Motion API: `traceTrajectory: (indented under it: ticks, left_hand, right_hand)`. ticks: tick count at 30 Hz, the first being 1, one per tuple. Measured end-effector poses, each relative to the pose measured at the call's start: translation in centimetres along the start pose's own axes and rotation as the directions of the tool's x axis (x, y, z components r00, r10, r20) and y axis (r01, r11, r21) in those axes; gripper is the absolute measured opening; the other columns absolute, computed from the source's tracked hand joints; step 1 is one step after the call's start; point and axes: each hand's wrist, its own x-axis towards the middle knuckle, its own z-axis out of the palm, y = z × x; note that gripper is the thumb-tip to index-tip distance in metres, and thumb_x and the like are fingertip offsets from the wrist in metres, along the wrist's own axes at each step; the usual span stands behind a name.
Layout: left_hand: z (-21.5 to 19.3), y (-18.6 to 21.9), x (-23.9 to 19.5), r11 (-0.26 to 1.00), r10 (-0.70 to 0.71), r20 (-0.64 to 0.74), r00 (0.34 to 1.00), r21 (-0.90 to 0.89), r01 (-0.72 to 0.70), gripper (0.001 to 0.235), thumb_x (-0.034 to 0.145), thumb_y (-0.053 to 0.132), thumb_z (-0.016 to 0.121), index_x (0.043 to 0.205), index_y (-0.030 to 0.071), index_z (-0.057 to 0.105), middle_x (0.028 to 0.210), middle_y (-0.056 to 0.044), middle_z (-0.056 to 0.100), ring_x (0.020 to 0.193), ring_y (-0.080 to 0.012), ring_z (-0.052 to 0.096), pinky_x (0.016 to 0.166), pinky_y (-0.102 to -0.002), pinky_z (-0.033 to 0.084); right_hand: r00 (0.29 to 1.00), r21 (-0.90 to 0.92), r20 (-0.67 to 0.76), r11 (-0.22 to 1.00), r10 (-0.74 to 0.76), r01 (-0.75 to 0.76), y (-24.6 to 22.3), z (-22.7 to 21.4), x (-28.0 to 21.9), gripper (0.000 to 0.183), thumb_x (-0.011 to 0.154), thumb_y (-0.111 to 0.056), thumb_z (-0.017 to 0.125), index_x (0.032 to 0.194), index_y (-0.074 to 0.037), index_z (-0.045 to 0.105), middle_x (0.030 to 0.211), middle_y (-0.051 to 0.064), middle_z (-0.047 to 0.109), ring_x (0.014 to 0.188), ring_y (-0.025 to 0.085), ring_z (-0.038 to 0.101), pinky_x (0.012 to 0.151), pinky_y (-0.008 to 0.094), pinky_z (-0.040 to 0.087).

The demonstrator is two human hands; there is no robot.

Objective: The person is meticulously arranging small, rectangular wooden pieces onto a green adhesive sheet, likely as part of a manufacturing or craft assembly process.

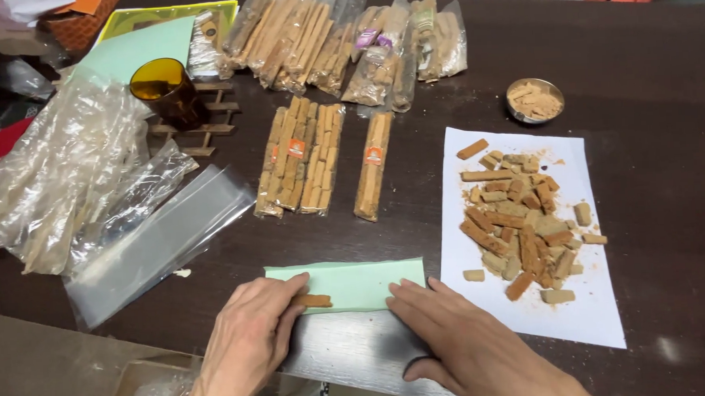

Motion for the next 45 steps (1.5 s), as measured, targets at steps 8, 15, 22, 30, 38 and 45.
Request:
traceTrajectory:
  ticks: [8, 15, 22, 30, 38, 45]
  left_hand:
    - [-1.1, -0.9, -0.9, 0.994, -0.112, 0.03, 0.993, -0.002, 0.113, 0.029, 0.094, 0.02, 0.067, 0.123, 0.013, 0.068, 0.1, -0.001, 0.077, 0.088, -0.0232, 0.071, 0.086, -0.037, 0.053]
    - [-0.9, -0.1, -0.8, 0.997, -0.006, 0.003, 1.0, -0.075, 0.007, 0.033, 0.096, 0.018, 0.067, 0.127, 0.008, 0.064, 0.101, -0.003, 0.077, 0.087, -0.0223, 0.07, 0.086, -0.039, 0.054]
    - [-3.0, -0.7, -2.1, 0.98, -0.188, -0.123, 0.975, -0.086, 0.178, 0.041, 0.092, 0.013, 0.066, 0.133, 0.007, 0.063, 0.114, -0.002, 0.08, 0.096, -0.0179, 0.073, 0.091, -0.038, 0.056]
    - [-0.3, -1.4, -2.0, 0.998, -0.056, -0.039, 0.998, -0.014, 0.055, 0.034, 0.093, 0.019, 0.068, 0.126, 0.01, 0.065, 0.11, -0.004, 0.076, 0.094, -0.0249, 0.07, 0.085, -0.038, 0.054]
    - [0.9, -2.4, -2.5, 0.991, -0.114, -0.065, 0.991, 0.062, 0.118, 0.04, 0.092, 0.024, 0.066, 0.132, 0.02, 0.065, 0.109, 0.011, 0.078, 0.095, -0.0132, 0.073, 0.085, -0.029, 0.056]
    - [0.9, -0.1, -2.0, 0.959, -0.257, -0.204, 0.945, 0.071, 0.276, 0.043, 0.085, 0.024, 0.075, 0.126, 0.016, 0.072, 0.108, 0.006, 0.079, 0.097, -0.0162, 0.073, 0.089, -0.03, 0.054]
  right_hand:
    - [0.999, -0.096, -0.031, 0.995, 0.026, -0.029, 0.7, 1.2, -1.3, 0.08, 0.1, -0.059, 0.052, 0.153, -0.001, 0.04, 0.16, 0.018, 0.044, 0.15, 0.03, 0.039, 0.121, 0.05, 0.022]
    - [0.995, -0.066, -0.05, 0.994, 0.083, -0.087, 0.8, 1.0, -1.1, 0.079, 0.095, -0.054, 0.066, 0.153, -0.007, 0.041, 0.155, 0.012, 0.053, 0.144, 0.028, 0.048, 0.119, 0.053, 0.025]
    - [0.992, -0.049, -0.073, 0.993, 0.102, -0.106, 1.1, 1.0, -1.0, 0.08, 0.092, -0.049, 0.074, 0.153, -0.008, 0.041, 0.152, 0.012, 0.055, 0.143, 0.026, 0.049, 0.123, 0.051, 0.02]
    - [0.99, 0.004, -0.069, 0.992, 0.124, -0.124, -0.2, -0.1, -0.6, 0.074, 0.094, -0.049, 0.07, 0.147, -0.004, 0.046, 0.15, 0.014, 0.058, 0.138, 0.027, 0.054, 0.122, 0.055, 0.02]
    - [0.993, 0.093, -0.078, 0.992, 0.093, -0.085, -1.4, -1.5, -0.6, 0.074, 0.104, -0.057, 0.042, 0.146, 0.004, 0.042, 0.146, 0.022, 0.056, 0.141, 0.035, 0.05, 0.121, 0.058, 0.02]
    - [0.888, -0.136, -0.439, 0.968, 0.134, -0.213, 1.7, -5.5, -1.5, 0.046, 0.099, -0.034, 0.06, 0.136, -0.006, 0.058, 0.108, 0.009, 0.07, 0.094, 0.027, 0.064, 0.085, 0.039, 0.05]
